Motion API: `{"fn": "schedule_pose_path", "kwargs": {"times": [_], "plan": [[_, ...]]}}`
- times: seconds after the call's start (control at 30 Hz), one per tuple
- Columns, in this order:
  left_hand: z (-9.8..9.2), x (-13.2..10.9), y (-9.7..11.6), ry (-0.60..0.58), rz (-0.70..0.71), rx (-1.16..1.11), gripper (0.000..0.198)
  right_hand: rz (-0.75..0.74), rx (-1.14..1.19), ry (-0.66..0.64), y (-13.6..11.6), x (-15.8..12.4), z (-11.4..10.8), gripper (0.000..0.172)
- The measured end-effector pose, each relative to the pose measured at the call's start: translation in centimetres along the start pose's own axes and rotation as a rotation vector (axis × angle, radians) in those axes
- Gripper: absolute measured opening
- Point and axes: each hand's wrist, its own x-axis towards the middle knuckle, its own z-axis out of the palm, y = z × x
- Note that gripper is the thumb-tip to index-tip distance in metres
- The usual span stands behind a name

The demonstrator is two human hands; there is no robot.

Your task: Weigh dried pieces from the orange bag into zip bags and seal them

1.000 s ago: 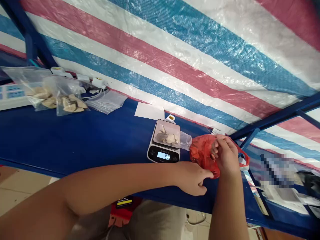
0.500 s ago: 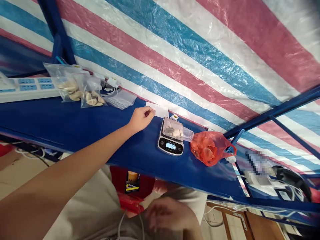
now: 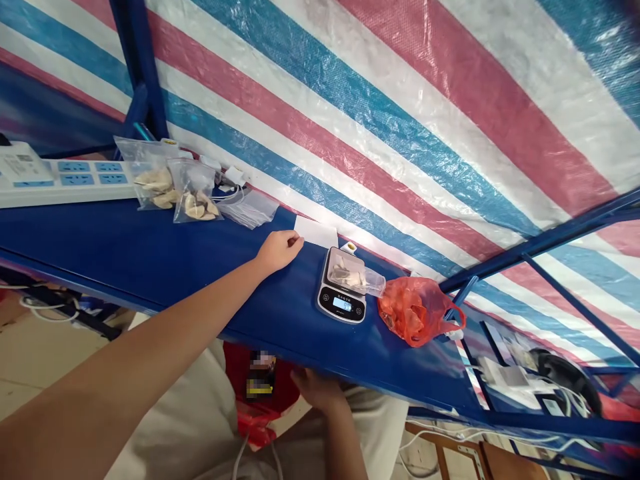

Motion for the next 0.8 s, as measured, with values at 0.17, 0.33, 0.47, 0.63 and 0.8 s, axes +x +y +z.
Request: {"fn": "schedule_pose_path", "kwargs": {"times": [0.17,0.33,0.47,0.63,0.8], "plan": [[0.0,-0.1,0.1,-0.056,0.023,0.044,0.037,0.134,0.162,-0.49,-5.9,-3.9,-4.6,0.023],[-0.1,-0.1,0.5,-0.117,0.036,0.107,0.039,-0.086,0.115,0.187,-8.6,2.4,-13.6,0.036],[0.0,-0.1,0.6,-0.14,0.029,0.15,0.04,-0.096,0.165,0.466,-6.7,8.3,-16.7,0.042],[0.0,0.0,0.5,-0.145,0.026,0.162,0.039,-0.014,0.007,0.512,-5.5,10.8,-15.2,0.056],[0.0,0.0,0.4,-0.143,0.032,0.147,0.038,-0.012,-0.261,0.54,-6.9,13.4,-14.0,0.054]]}}
